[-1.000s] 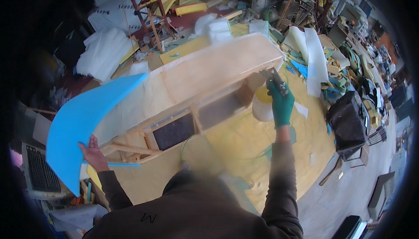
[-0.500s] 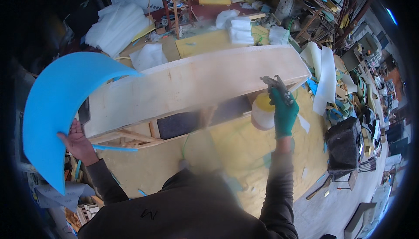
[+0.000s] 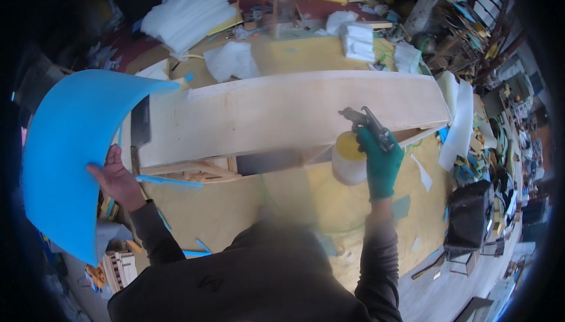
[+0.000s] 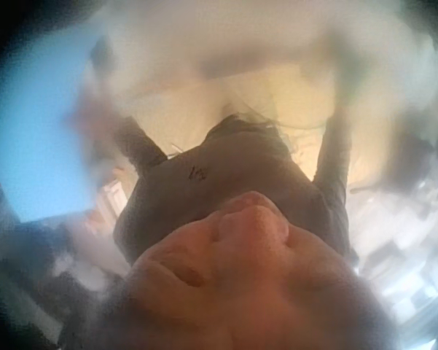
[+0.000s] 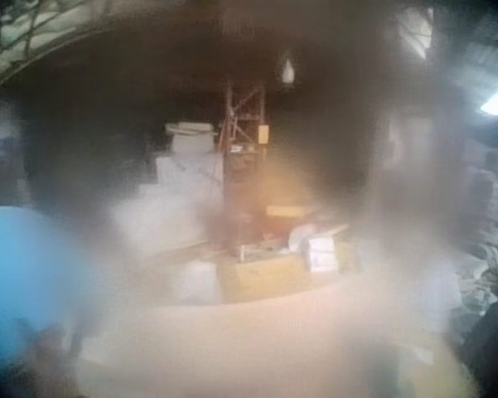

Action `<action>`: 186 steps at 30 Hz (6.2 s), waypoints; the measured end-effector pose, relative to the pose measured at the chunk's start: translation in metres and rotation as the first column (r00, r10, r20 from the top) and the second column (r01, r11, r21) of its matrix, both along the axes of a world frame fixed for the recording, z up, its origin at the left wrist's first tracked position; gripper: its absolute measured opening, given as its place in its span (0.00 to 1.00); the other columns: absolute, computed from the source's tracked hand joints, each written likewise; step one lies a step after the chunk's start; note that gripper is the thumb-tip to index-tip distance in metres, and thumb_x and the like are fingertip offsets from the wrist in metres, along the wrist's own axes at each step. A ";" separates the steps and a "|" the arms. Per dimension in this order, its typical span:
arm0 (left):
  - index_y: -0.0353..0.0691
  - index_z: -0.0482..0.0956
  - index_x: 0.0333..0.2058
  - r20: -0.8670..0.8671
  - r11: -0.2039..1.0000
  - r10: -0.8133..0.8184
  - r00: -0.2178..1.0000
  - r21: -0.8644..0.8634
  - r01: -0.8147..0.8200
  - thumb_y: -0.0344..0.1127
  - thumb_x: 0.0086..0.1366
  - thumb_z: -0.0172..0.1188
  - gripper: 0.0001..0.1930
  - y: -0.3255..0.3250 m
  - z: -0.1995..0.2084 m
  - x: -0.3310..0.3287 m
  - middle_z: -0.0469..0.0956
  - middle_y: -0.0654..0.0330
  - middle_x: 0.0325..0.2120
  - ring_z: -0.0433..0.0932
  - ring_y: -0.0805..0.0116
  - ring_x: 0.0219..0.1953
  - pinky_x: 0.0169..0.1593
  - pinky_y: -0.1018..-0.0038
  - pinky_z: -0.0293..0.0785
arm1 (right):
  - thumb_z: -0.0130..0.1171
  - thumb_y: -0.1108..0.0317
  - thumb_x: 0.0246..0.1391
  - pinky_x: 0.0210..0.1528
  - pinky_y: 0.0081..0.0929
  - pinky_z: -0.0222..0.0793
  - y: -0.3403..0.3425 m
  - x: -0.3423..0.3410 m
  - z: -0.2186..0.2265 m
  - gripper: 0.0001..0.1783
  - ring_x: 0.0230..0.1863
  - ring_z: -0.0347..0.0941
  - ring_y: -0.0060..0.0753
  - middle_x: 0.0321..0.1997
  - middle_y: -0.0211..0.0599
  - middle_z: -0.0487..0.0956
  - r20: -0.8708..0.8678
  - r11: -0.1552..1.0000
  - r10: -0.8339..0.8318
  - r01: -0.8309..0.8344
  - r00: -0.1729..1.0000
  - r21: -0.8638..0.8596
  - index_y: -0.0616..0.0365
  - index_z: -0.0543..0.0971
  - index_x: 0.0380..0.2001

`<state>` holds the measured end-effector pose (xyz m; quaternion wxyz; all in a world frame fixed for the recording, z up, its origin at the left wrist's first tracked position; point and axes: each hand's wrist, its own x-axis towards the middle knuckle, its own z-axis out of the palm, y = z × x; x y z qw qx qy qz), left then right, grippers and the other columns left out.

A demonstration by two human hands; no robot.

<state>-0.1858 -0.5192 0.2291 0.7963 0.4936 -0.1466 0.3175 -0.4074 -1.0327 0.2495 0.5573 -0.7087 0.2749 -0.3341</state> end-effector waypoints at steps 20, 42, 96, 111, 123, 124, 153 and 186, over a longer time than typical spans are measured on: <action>0.29 0.73 0.62 -0.012 0.999 0.043 0.999 -0.024 -0.043 0.62 0.83 0.45 0.35 0.040 0.005 -0.011 0.87 0.42 0.46 0.88 0.56 0.49 0.58 0.65 0.83 | 0.74 0.67 0.61 0.36 0.20 0.72 0.123 0.079 0.001 0.12 0.31 0.75 0.13 0.30 0.25 0.85 0.003 0.950 0.300 -0.299 0.954 0.093 0.64 0.88 0.44; 0.28 0.75 0.59 0.017 0.984 0.128 0.992 0.122 -0.129 0.59 0.84 0.44 0.33 -0.059 0.020 -0.058 0.85 0.43 0.49 0.87 0.52 0.48 0.58 0.59 0.80 | 0.70 0.66 0.64 0.35 0.22 0.71 -0.098 -0.025 -0.034 0.12 0.30 0.76 0.18 0.31 0.29 0.85 0.073 0.990 -0.138 0.139 0.988 -0.005 0.64 0.88 0.44; 0.24 0.74 0.62 -0.109 0.953 0.244 0.964 0.213 -0.217 0.65 0.79 0.51 0.40 -0.173 0.064 -0.181 0.84 0.40 0.53 0.83 0.50 0.59 0.70 0.57 0.68 | 0.71 0.56 0.63 0.35 0.24 0.70 -0.406 -0.269 -0.033 0.20 0.30 0.77 0.19 0.33 0.28 0.87 -0.013 0.774 -0.614 0.599 0.789 -0.207 0.56 0.90 0.52; 0.20 0.70 0.63 -0.065 0.983 0.143 0.988 0.124 -0.134 0.58 0.82 0.49 0.37 -0.105 0.041 -0.162 0.82 0.32 0.54 0.85 0.43 0.55 0.67 0.56 0.76 | 0.69 0.67 0.66 0.33 0.20 0.70 -0.258 -0.241 -0.028 0.15 0.31 0.78 0.16 0.34 0.30 0.87 0.006 0.897 -0.421 0.417 0.907 -0.145 0.64 0.88 0.52; 0.25 0.67 0.67 0.069 0.994 0.047 0.997 0.094 -0.053 0.60 0.81 0.51 0.38 0.001 0.041 -0.125 0.80 0.36 0.55 0.81 0.43 0.57 0.68 0.54 0.72 | 0.70 0.73 0.64 0.34 0.18 0.70 -0.068 -0.171 -0.030 0.16 0.32 0.77 0.14 0.38 0.29 0.88 0.004 0.980 -0.198 0.198 0.980 0.000 0.64 0.87 0.54; 0.25 0.67 0.67 0.074 0.996 0.019 0.997 0.082 -0.025 0.60 0.81 0.51 0.38 0.013 0.041 -0.122 0.80 0.36 0.55 0.81 0.43 0.56 0.68 0.53 0.72 | 0.70 0.72 0.64 0.34 0.18 0.69 -0.051 -0.166 -0.029 0.16 0.32 0.77 0.14 0.38 0.29 0.88 -0.022 0.982 -0.187 0.187 0.982 -0.013 0.64 0.87 0.54; 0.32 0.70 0.66 0.204 0.983 0.113 0.972 0.116 -0.139 0.58 0.84 0.45 0.32 0.163 0.046 -0.131 0.84 0.46 0.52 0.86 0.55 0.48 0.57 0.59 0.80 | 0.72 0.67 0.63 0.37 0.19 0.71 0.237 -0.030 -0.031 0.14 0.33 0.77 0.14 0.33 0.25 0.85 -0.097 0.953 0.288 -0.275 0.953 0.124 0.63 0.87 0.48; 0.40 0.66 0.74 0.408 0.911 0.409 0.816 -0.237 -0.338 0.58 0.78 0.58 0.37 0.121 0.160 -0.152 0.71 0.47 0.71 0.67 0.44 0.74 0.80 0.40 0.52 | 0.76 0.62 0.59 0.73 0.39 0.66 0.410 0.251 -0.069 0.49 0.74 0.70 0.49 0.73 0.58 0.72 0.118 0.813 0.557 -0.510 0.822 -0.282 0.66 0.61 0.76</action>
